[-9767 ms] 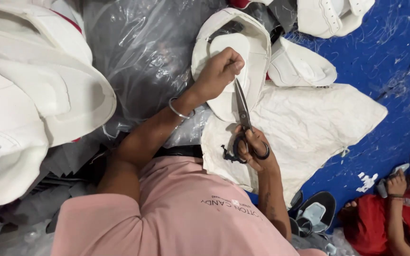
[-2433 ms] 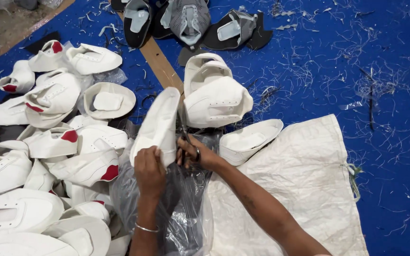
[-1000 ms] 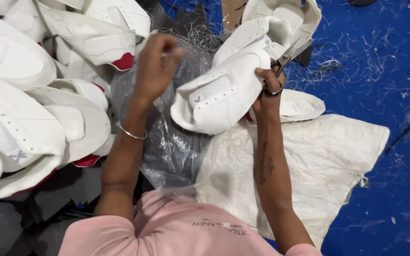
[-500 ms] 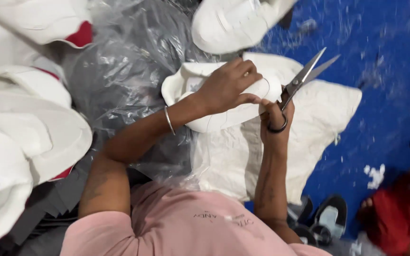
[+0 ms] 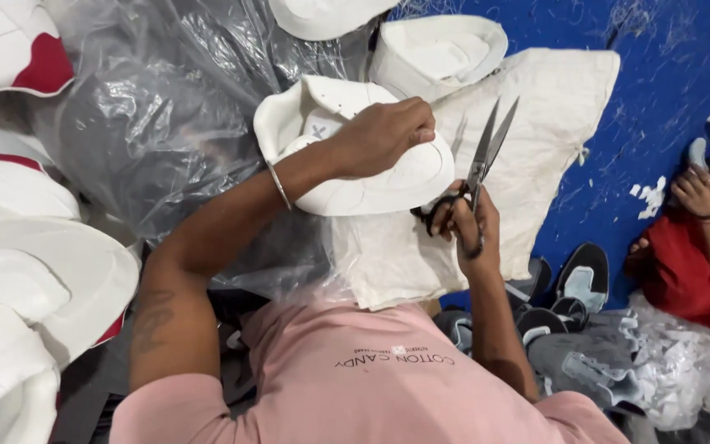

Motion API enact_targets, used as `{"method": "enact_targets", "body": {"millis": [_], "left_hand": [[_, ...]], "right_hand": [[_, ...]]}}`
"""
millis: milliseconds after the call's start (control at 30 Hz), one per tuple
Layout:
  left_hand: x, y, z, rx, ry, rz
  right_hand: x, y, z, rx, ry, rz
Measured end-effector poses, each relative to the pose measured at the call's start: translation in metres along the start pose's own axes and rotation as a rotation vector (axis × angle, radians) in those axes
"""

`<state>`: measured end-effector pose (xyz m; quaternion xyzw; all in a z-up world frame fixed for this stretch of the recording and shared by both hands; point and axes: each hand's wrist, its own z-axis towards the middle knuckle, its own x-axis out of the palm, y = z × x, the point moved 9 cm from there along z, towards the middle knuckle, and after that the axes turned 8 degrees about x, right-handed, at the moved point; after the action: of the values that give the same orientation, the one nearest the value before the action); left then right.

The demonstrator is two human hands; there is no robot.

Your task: The person uses a pair of scissors to cut the upper part of white shoes. They repeatedly pick up shoes from a pile, cut the material, and place the modified shoes onto a nearby surface.

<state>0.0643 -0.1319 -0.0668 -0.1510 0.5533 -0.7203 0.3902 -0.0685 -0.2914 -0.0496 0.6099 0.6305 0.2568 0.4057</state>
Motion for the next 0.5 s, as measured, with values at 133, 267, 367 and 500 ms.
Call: {"method": "enact_targets", "body": {"millis": [133, 267, 367, 500], "left_hand": [[0.018, 0.000, -0.003, 0.063, 0.067, 0.058], [0.064, 0.011, -0.009, 0.215, 0.161, 0.452], [0.069, 0.019, -0.007, 0.126, 0.203, 0.460], [0.040, 0.029, 0.001, 0.013, 0.141, 0.345]], "right_hand": [[-0.011, -0.048, -0.019, 0.162, 0.084, 0.199], [0.003, -0.055, -0.034, 0.163, 0.105, 0.125], [0.002, -0.067, -0.037, 0.118, 0.204, 0.205], [0.006, -0.091, -0.034, 0.297, 0.293, 0.290]]}}
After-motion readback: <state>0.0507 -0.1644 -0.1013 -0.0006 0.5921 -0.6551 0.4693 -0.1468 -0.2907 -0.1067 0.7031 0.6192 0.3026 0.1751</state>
